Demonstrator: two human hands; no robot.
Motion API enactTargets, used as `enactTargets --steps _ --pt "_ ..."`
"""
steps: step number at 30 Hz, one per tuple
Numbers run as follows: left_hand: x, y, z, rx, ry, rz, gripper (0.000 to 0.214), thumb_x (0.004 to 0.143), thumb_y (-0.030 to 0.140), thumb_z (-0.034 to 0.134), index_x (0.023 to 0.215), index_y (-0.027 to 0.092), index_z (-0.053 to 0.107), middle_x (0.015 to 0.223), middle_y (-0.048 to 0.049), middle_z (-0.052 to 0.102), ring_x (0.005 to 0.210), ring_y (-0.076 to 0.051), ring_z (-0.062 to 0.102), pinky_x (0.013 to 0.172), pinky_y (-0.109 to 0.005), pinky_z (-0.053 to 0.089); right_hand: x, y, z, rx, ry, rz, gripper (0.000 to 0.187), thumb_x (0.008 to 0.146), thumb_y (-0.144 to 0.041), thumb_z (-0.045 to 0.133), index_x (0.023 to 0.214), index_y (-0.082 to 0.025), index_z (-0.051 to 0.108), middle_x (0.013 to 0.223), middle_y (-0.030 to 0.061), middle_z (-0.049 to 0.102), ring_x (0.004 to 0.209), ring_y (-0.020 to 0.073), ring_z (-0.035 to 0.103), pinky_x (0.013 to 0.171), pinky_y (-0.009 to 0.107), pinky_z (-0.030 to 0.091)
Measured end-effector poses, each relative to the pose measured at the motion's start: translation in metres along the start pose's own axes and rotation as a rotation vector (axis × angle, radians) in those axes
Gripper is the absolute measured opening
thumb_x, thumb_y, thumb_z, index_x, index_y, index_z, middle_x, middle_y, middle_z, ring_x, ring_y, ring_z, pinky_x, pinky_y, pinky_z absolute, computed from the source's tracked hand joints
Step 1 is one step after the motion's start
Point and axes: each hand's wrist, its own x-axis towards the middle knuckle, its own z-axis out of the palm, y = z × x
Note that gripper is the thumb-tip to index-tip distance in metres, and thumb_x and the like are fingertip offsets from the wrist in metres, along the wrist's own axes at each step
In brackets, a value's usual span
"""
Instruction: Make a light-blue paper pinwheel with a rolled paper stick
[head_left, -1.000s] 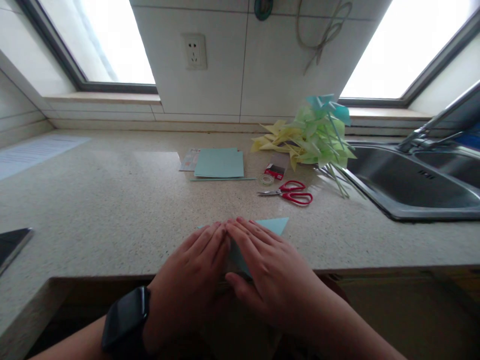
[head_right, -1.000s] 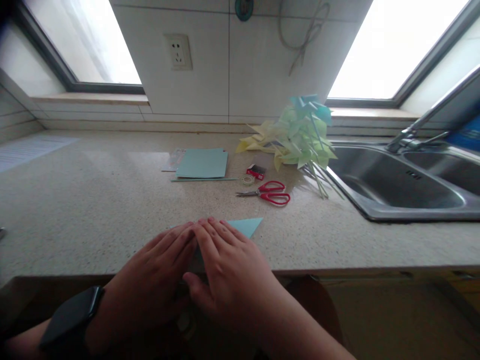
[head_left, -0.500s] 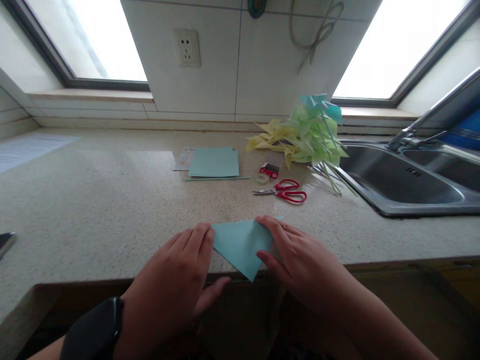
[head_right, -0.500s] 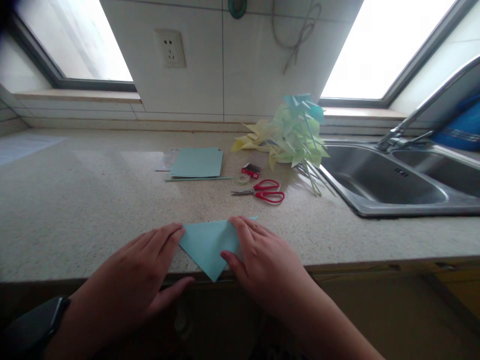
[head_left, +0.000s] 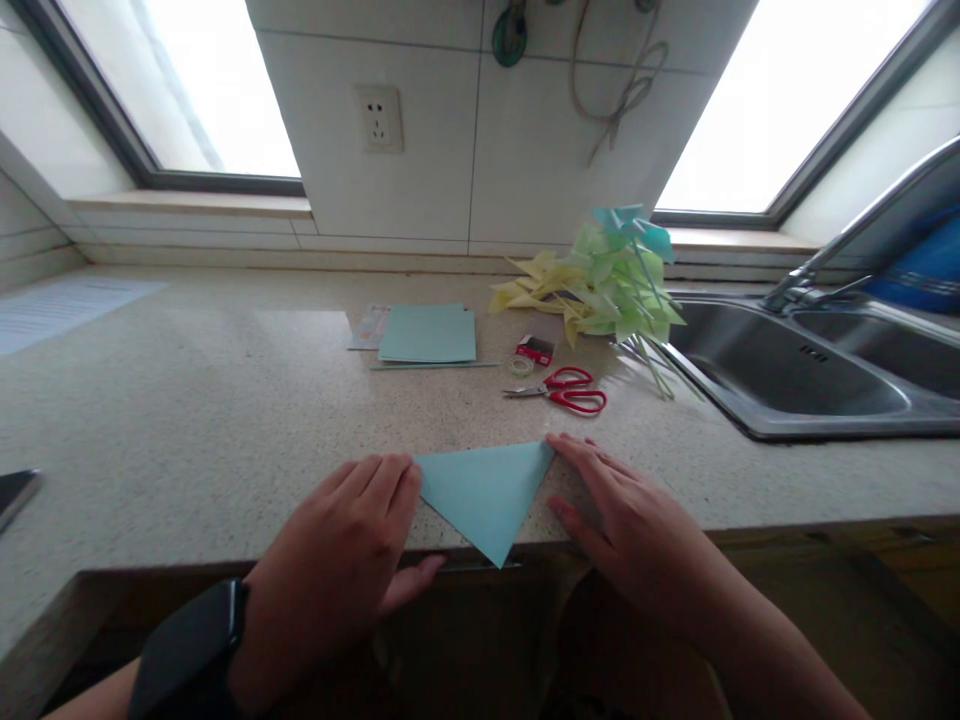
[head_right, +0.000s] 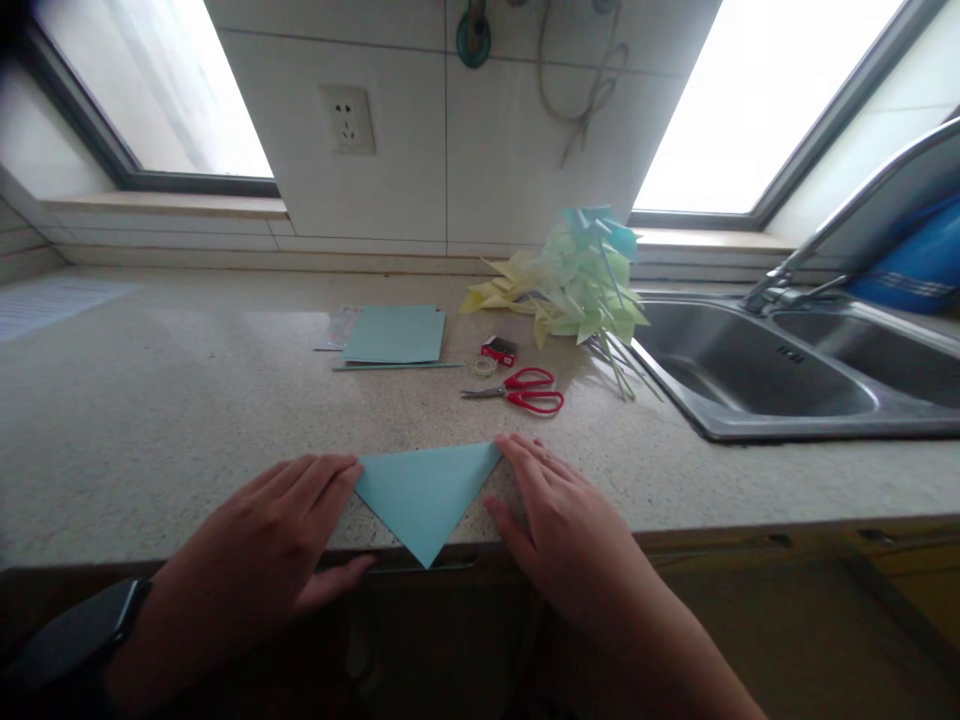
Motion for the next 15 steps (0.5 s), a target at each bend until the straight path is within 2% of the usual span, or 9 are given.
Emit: enactTargets --steps 3,5,6,10,15 --pt "-0.002 0.006 -0.004 0.001 -0.022 -0.019 0.024 0.086 0.031 0.072 0.099 0.011 0.068 0.095 -0.0147 0.069 0.085 -0.033 0.066 0.076 -0.052 0.059 -0.011 -0.004 0.001 0.018 0.111 -0.098 0.045 0.101 -0.022 0.049 0.145 -0.015 0.045 0.147 0.0172 0.059 0.138 0.0332 0.052 0.107 0.059 0.05" --pt "-0.003 0.011 -0.008 0.017 -0.045 -0.016 0.006 0.087 0.02 0.067 0.089 0.015 0.068 0.086 -0.01 0.067 0.077 -0.031 0.065 0.072 -0.051 0.058 -0.02 -0.01 0.001 0.072 0.113 -0.182 0.046 0.098 -0.016 0.051 0.144 -0.017 0.046 0.147 0.0135 0.059 0.135 0.03 0.053 0.105 0.054 0.049" --pt "-0.004 0.014 -0.009 0.025 -0.055 0.004 0.004 0.087 0.015 0.064 0.086 0.017 0.067 0.082 -0.0085 0.066 0.075 -0.03 0.064 0.07 -0.05 0.057 -0.023 -0.014 0.001 0.092 0.097 -0.221 0.047 0.097 -0.013 0.053 0.143 -0.018 0.048 0.148 0.0115 0.058 0.131 0.0285 0.054 0.105 0.052 0.047" --pt "-0.01 0.02 -0.012 0.017 -0.075 0.061 0.023 0.082 -0.001 0.055 0.084 0.019 0.066 0.082 -0.0072 0.067 0.071 -0.029 0.064 0.065 -0.046 0.055 -0.031 -0.028 0.002 0.155 0.094 -0.359 0.049 0.092 -0.007 0.057 0.139 -0.015 0.052 0.144 0.0087 0.061 0.113 0.0228 0.059 0.101 0.042 0.041" --pt "-0.016 0.024 -0.012 -0.021 -0.07 0.106 0.023 0.08 0.0 0.057 0.08 0.022 0.064 0.077 -0.005 0.067 0.066 -0.03 0.062 0.058 -0.043 0.049 -0.027 -0.037 0.008 0.172 0.227 -0.31 0.033 0.095 -0.008 0.059 0.127 -0.018 0.064 0.124 0.0042 0.072 0.099 0.0201 0.059 0.092 0.037 0.039"
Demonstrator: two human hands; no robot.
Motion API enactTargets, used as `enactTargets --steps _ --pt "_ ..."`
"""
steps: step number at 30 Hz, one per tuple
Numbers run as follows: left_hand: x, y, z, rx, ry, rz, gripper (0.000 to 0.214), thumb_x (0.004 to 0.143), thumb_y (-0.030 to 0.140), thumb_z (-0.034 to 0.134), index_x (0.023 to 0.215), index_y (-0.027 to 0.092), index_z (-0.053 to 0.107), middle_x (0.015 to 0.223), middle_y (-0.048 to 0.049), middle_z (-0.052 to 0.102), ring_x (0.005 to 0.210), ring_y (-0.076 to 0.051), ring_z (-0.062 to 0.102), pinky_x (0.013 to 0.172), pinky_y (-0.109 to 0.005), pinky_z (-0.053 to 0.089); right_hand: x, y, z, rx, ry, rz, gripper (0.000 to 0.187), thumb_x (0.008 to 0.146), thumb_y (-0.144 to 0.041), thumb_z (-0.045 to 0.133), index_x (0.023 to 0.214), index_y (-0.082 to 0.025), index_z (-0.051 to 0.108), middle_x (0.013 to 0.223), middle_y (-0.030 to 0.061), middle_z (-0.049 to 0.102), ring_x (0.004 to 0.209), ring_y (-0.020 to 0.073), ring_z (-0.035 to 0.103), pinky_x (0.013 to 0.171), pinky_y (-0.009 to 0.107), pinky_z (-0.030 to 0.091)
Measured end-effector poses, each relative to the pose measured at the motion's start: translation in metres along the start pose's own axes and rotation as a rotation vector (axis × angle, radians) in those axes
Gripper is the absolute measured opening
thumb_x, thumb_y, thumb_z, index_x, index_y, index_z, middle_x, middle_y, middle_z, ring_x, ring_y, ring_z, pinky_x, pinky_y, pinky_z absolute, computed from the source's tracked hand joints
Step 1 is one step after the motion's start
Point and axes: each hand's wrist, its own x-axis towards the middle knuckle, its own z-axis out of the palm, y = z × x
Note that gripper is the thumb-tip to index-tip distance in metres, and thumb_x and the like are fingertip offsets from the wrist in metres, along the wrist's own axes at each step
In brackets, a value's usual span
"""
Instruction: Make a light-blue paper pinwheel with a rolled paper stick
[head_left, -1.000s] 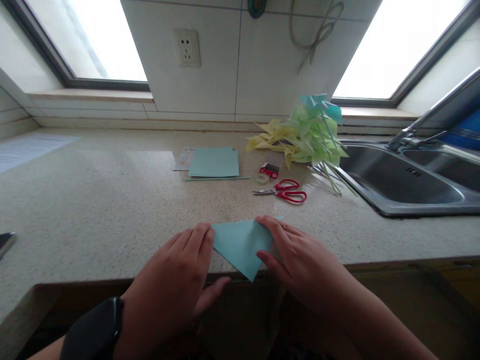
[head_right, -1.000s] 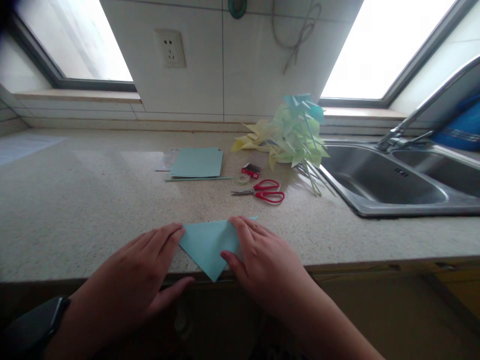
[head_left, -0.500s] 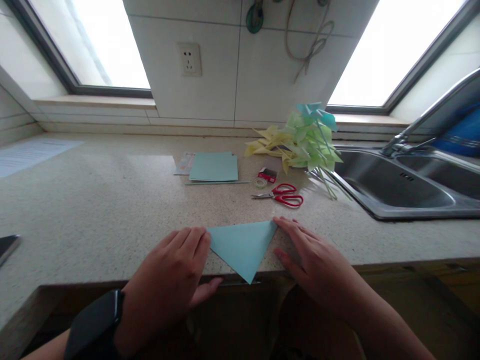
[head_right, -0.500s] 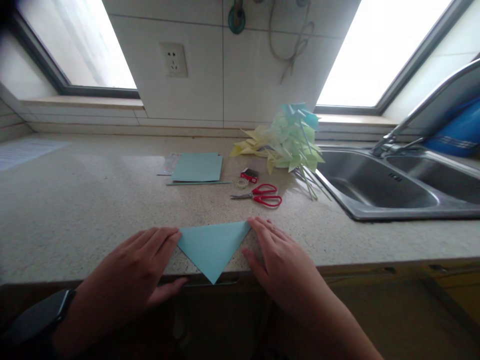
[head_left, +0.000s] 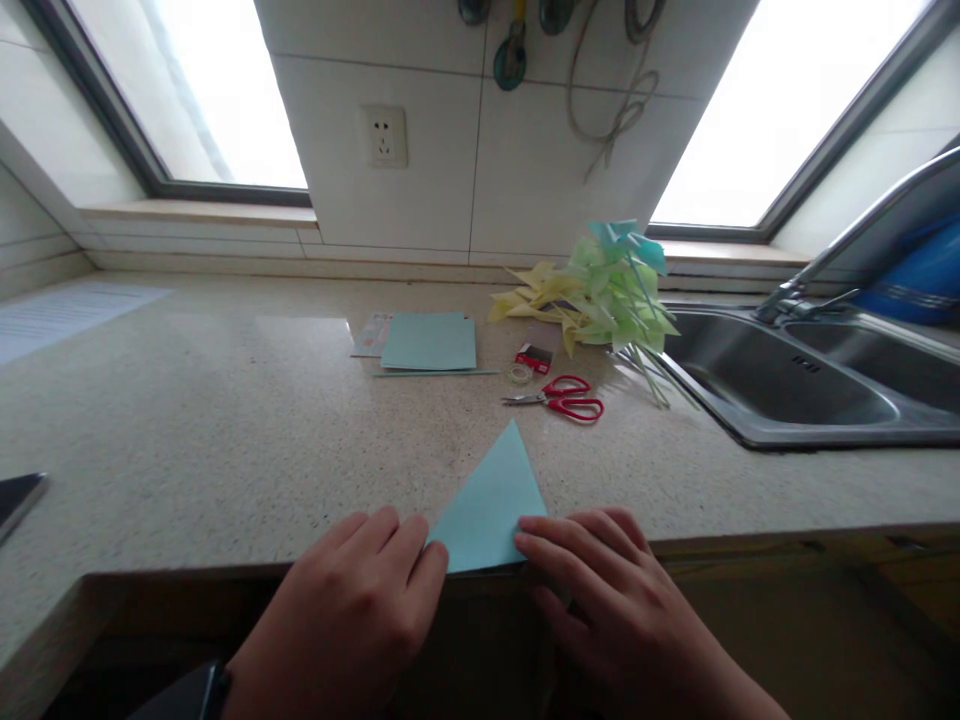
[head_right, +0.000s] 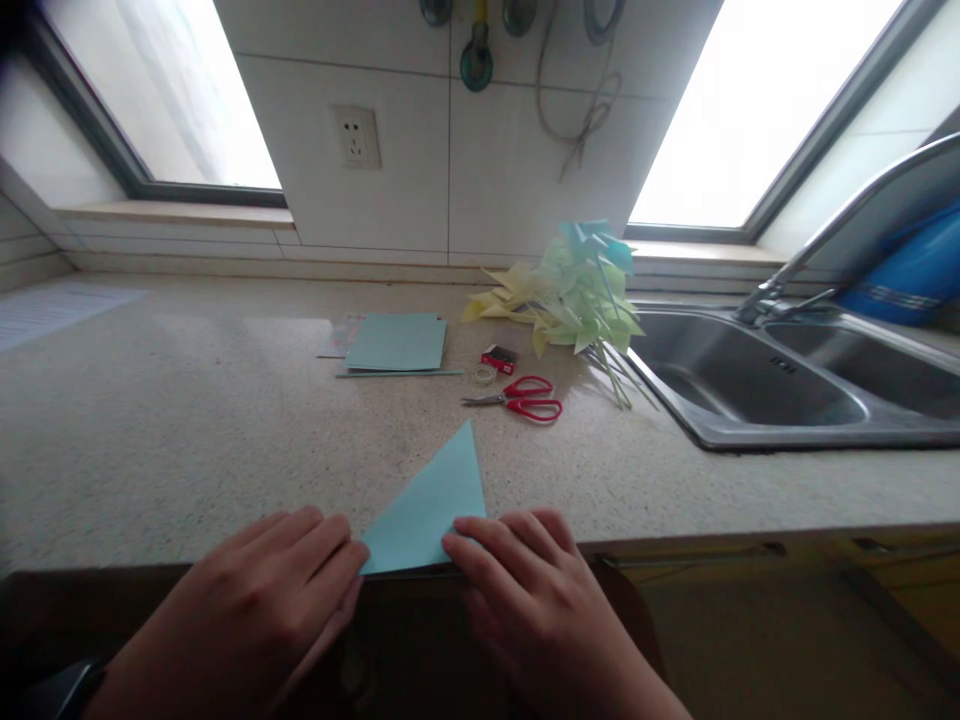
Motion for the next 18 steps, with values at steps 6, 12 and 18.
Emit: enactTargets --steps 6,12,18 --pt "-0.001 0.011 -0.008 -0.277 0.055 -0.036 0.016 0.089 0.012 0.055 0.083 0.022 0.066 0.079 -0.0049 0.068 0.068 -0.026 0.063 0.06 -0.038 0.043 0.002 0.002 0.003 -0.014 0.117 0.052 0.021 0.098 -0.009 0.059 0.11 -0.021 0.071 0.107 0.0035 0.075 0.092 0.0212 0.059 0.084 0.038 0.04" --pt "0.009 -0.002 -0.024 -1.023 -0.194 -0.412 0.046 0.101 0.055 0.036 0.085 0.021 0.061 0.08 -0.0036 0.067 0.072 -0.021 0.062 0.065 -0.033 0.046 -0.008 0.014 0.0 0.12 0.169 0.064 0.026 0.096 -0.005 0.058 0.116 -0.018 0.066 0.108 0.0067 0.071 0.099 0.0199 0.06 0.084 0.034 0.05" --pt "0.016 -0.006 -0.011 -1.756 -0.348 -0.578 0.061 0.095 0.07 0.041 0.094 0.016 0.069 0.088 -0.0095 0.074 0.079 -0.023 0.07 0.073 -0.034 0.052 -0.004 0.006 0.0 0.237 0.233 0.048 0.034 0.093 0.0 0.057 0.119 -0.018 0.066 0.104 0.0065 0.071 0.097 0.0189 0.063 0.078 0.032 0.057"
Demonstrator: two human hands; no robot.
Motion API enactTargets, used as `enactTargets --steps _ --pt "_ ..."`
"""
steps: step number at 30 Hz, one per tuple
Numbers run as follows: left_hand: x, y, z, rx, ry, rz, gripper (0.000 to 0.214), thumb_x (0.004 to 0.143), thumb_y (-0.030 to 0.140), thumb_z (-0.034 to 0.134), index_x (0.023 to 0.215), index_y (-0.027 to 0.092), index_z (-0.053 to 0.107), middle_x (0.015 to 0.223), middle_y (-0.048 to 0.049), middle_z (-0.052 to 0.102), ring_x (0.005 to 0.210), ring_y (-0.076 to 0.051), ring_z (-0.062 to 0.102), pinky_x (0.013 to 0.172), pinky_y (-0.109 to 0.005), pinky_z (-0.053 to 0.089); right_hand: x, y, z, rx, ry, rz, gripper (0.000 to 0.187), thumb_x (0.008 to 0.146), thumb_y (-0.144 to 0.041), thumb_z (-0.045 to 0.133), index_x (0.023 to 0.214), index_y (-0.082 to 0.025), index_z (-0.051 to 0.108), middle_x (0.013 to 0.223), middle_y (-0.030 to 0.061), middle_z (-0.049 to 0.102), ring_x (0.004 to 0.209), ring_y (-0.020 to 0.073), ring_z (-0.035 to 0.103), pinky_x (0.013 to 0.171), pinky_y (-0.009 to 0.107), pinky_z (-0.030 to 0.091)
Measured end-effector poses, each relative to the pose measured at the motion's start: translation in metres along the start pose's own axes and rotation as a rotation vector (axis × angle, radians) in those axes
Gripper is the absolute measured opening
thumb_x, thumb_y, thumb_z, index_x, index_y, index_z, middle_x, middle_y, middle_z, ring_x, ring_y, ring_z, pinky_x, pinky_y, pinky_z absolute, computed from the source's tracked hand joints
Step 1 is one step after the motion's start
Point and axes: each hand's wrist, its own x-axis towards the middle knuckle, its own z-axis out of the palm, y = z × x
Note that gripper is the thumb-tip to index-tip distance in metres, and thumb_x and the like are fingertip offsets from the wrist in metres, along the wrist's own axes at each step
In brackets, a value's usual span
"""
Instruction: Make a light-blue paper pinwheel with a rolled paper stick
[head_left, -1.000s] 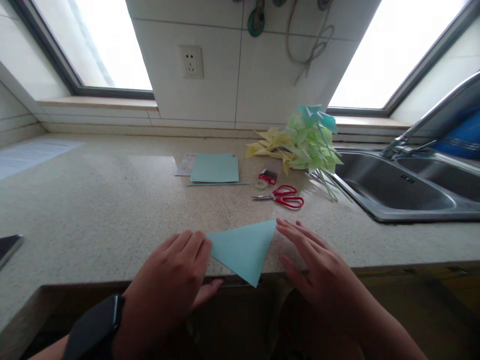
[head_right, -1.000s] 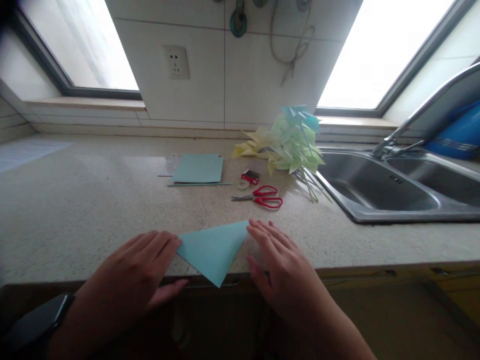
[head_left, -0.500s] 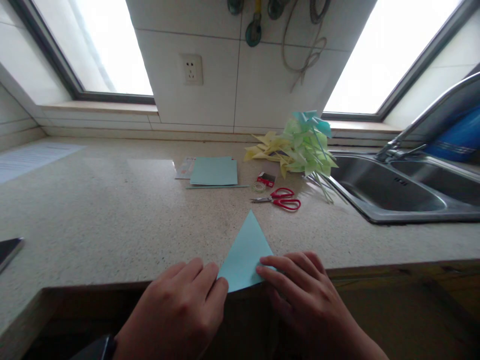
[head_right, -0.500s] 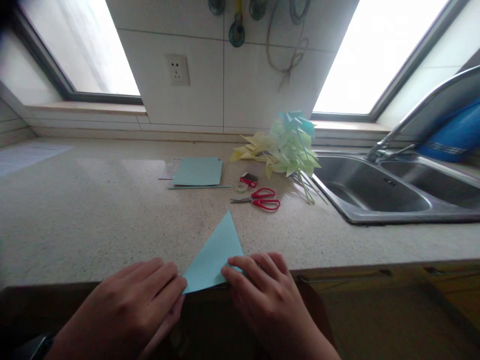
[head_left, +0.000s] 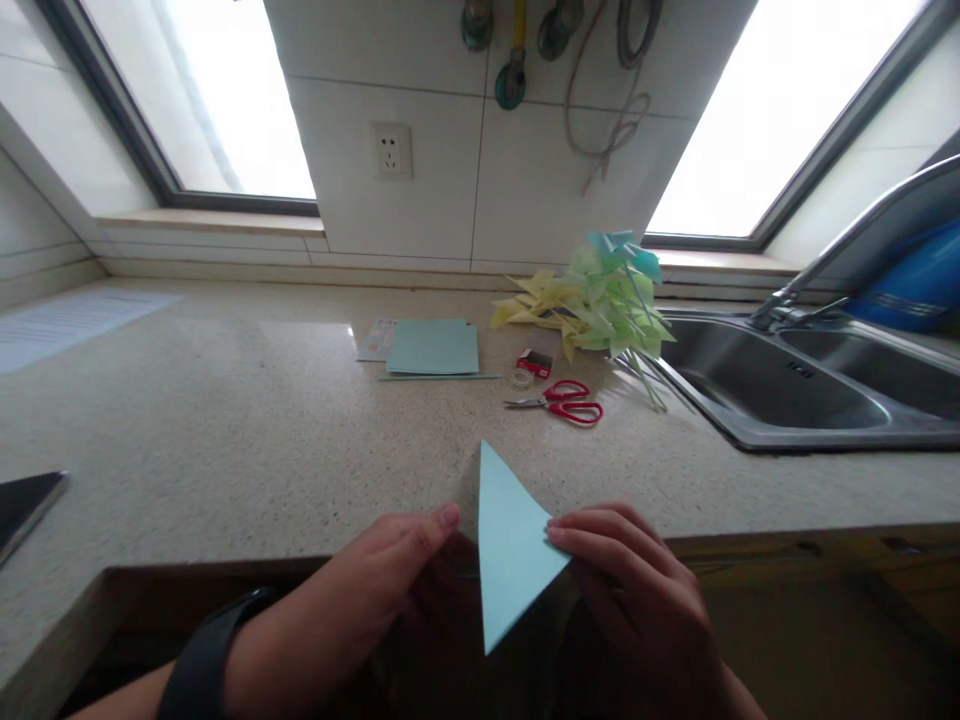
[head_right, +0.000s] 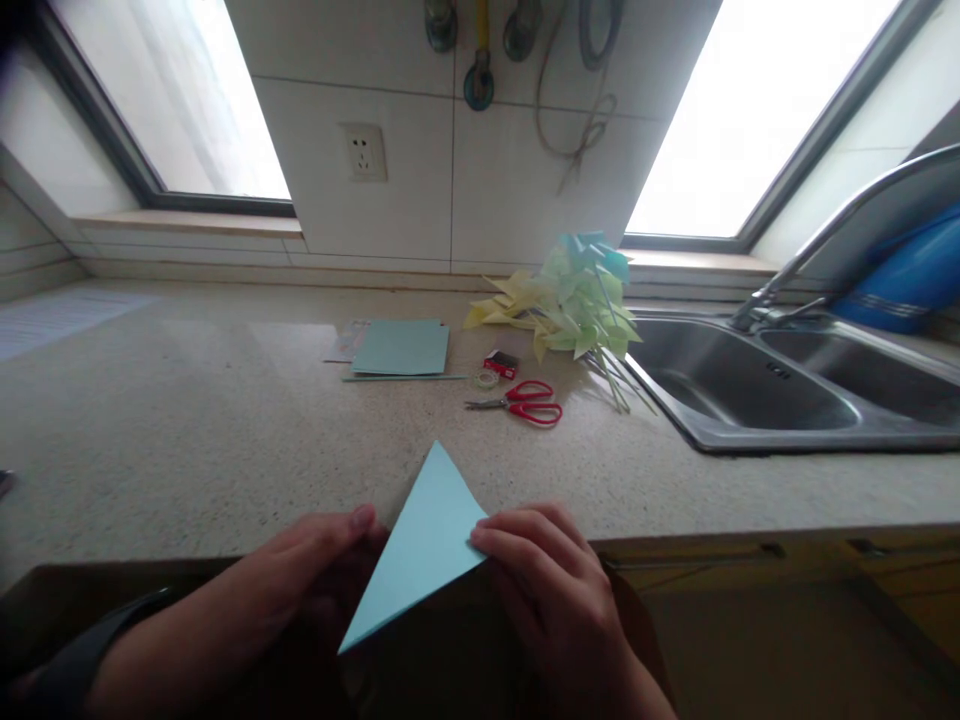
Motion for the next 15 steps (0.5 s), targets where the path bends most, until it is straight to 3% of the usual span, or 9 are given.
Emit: enactTargets --steps 3,7,15 --pt "0.008 -0.002 -0.002 -0.264 -0.058 0.032 0.054 0.091 0.067 0.057 0.094 0.014 0.071 0.085 -0.0086 0.075 0.077 -0.019 0.07 0.073 -0.03 0.053 0.003 -0.003 0.003 -0.001 -0.01 -0.084 0.037 0.091 0.003 0.056 0.119 -0.018 0.068 0.107 0.0067 0.073 0.099 0.019 0.065 0.08 0.032 0.058" --pt "0.018 0.001 -0.008 -0.304 0.017 0.036 0.035 0.081 0.045 0.08 0.093 0.012 0.073 0.079 -0.0054 0.074 0.067 -0.013 0.066 0.066 -0.023 0.051 0.002 0.001 0.006 -0.015 -0.057 -0.133 0.037 0.09 0.001 0.057 0.121 -0.016 0.068 0.116 0.0092 0.074 0.111 0.0222 0.065 0.087 0.036 0.059" --pt "0.019 0.005 -0.012 -0.287 0.034 0.049 0.031 0.083 0.039 0.077 0.09 0.01 0.073 0.078 -0.007 0.074 0.07 -0.015 0.069 0.068 -0.025 0.054 0.002 0.003 0.01 -0.108 -0.092 -0.22 0.031 0.093 -0.002 0.058 0.118 -0.015 0.069 0.117 0.0085 0.076 0.117 0.023 0.064 0.096 0.04 0.054"
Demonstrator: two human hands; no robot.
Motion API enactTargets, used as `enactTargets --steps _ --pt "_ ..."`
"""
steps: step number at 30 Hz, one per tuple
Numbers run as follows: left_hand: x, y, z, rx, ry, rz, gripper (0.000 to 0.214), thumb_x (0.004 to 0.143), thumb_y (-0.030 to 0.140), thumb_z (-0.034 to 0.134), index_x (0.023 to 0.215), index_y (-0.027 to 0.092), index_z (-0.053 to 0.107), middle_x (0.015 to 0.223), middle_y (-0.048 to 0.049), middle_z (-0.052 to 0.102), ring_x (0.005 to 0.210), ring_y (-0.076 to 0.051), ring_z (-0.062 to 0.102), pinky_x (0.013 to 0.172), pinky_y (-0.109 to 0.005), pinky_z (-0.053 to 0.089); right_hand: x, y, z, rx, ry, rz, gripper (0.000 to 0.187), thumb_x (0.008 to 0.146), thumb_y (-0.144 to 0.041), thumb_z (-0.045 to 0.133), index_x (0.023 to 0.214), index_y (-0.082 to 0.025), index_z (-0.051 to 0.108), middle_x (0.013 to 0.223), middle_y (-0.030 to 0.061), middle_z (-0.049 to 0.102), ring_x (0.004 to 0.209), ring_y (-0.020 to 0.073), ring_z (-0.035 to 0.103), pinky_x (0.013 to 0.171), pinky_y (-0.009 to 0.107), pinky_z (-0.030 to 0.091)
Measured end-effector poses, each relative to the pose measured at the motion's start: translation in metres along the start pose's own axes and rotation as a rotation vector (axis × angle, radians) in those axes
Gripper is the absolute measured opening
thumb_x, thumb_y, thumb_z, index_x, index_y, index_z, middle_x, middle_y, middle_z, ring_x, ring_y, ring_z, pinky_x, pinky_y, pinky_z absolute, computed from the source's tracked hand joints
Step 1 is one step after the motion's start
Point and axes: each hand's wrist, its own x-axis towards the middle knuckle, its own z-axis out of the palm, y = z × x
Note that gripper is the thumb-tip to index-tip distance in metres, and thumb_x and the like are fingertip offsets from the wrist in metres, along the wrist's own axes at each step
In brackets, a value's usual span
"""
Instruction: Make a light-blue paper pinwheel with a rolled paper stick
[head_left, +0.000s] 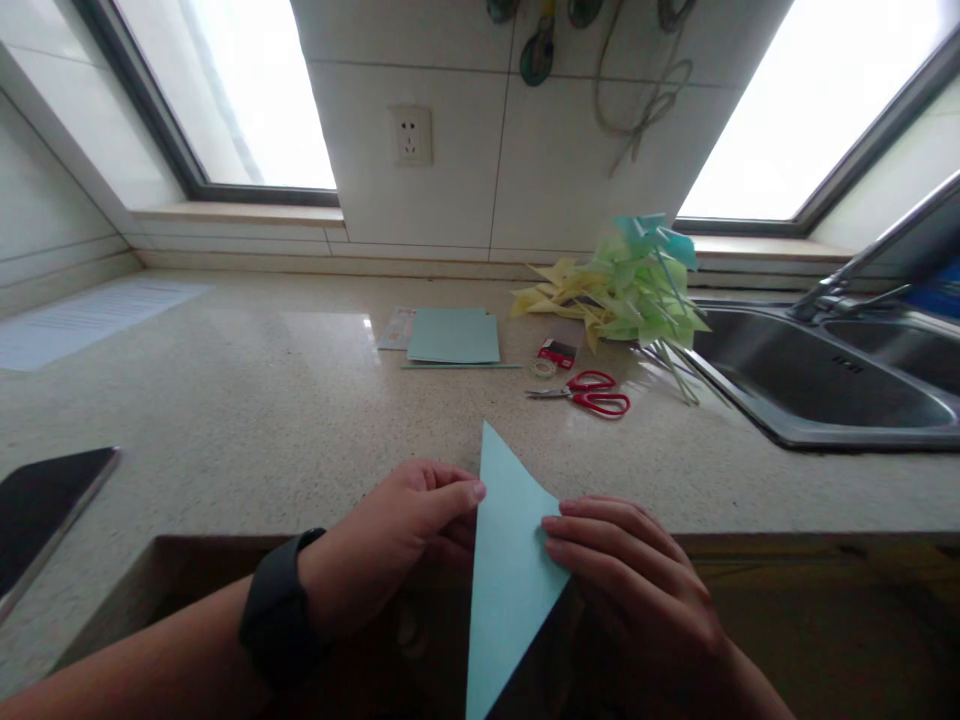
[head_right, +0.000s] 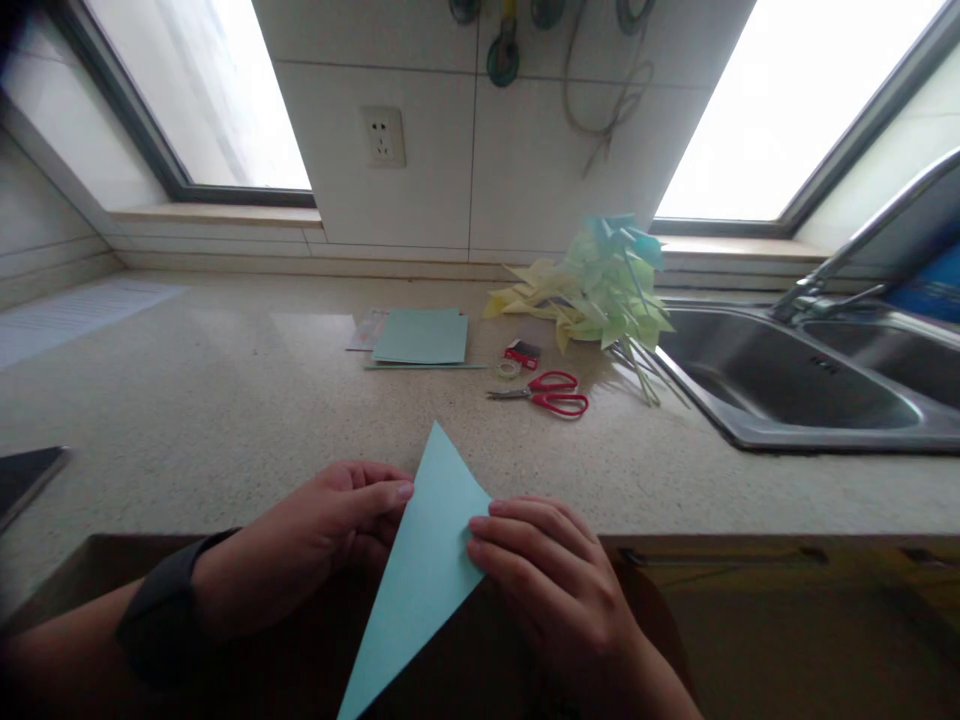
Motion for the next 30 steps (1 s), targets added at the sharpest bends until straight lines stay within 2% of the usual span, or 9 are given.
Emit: enactTargets --steps 7,12,15,18,23,30 --pt "0.002 -0.001 -0.001 0.005 0.034 0.018 0.025 0.084 0.033 0.078 0.094 0.011 0.071 0.08 -0.0042 0.074 0.068 -0.014 0.069 0.068 -0.027 0.055 0.0 0.006 0.006 -0.095 0.014 0.013 0.03 0.09 -0.006 0.063 0.116 -0.018 0.069 0.116 0.0062 0.077 0.114 0.0232 0.067 0.096 0.041 0.055" --pt "0.001 -0.002 0.0 -0.01 0.018 0.024 0.028 0.082 0.034 0.08 0.096 0.012 0.069 0.084 -0.0059 0.076 0.073 -0.017 0.072 0.073 -0.03 0.057 0.001 -0.011 0.004 -0.106 -0.037 -0.013 0.04 0.086 -0.007 0.071 0.124 -0.018 0.067 0.123 0.0066 0.076 0.121 0.0255 0.063 0.102 0.044 0.049" --pt "0.0 -0.005 0.0 -0.002 0.017 0.029 0.032 0.079 0.037 0.082 0.095 0.013 0.068 0.082 -0.0051 0.075 0.071 -0.016 0.071 0.071 -0.03 0.056 0.009 -0.021 0.003 -0.049 -0.083 -0.039 0.03 0.095 -0.009 0.061 0.123 -0.018 0.068 0.125 0.0062 0.075 0.123 0.0244 0.062 0.103 0.044 0.046" --pt "-0.001 -0.006 0.0 0.006 0.03 0.024 0.036 0.077 0.038 0.084 0.097 0.013 0.067 0.083 -0.0058 0.076 0.071 -0.016 0.07 0.069 -0.029 0.055 0.018 -0.024 0.003 -0.015 -0.063 -0.023 0.023 0.102 -0.013 0.05 0.115 -0.017 0.069 0.12 0.006 0.077 0.118 0.0226 0.065 0.102 0.042 0.046" --pt "-0.003 -0.005 0.002 0.018 0.031 0.008 0.037 0.067 0.027 0.09 0.094 0.015 0.067 0.08 -0.0022 0.073 0.075 -0.016 0.069 0.07 -0.027 0.054 0.022 -0.024 0.003 -0.004 -0.084 -0.04 0.021 0.104 -0.015 0.048 0.115 -0.016 0.066 0.121 0.0062 0.077 0.119 0.0212 0.065 0.105 0.041 0.042" --pt "-0.003 -0.006 0.003 0.125 0.029 0.05 0.032 0.071 0.03 0.086 0.093 0.013 0.07 0.081 -0.0035 0.073 0.076 -0.017 0.068 0.068 -0.026 0.052 0.019 -0.028 0.002 0.017 -0.074 -0.024 0.024 0.106 -0.013 0.043 0.115 -0.016 0.066 0.12 0.0047 0.078 0.117 0.0198 0.065 0.103 0.04 0.043"
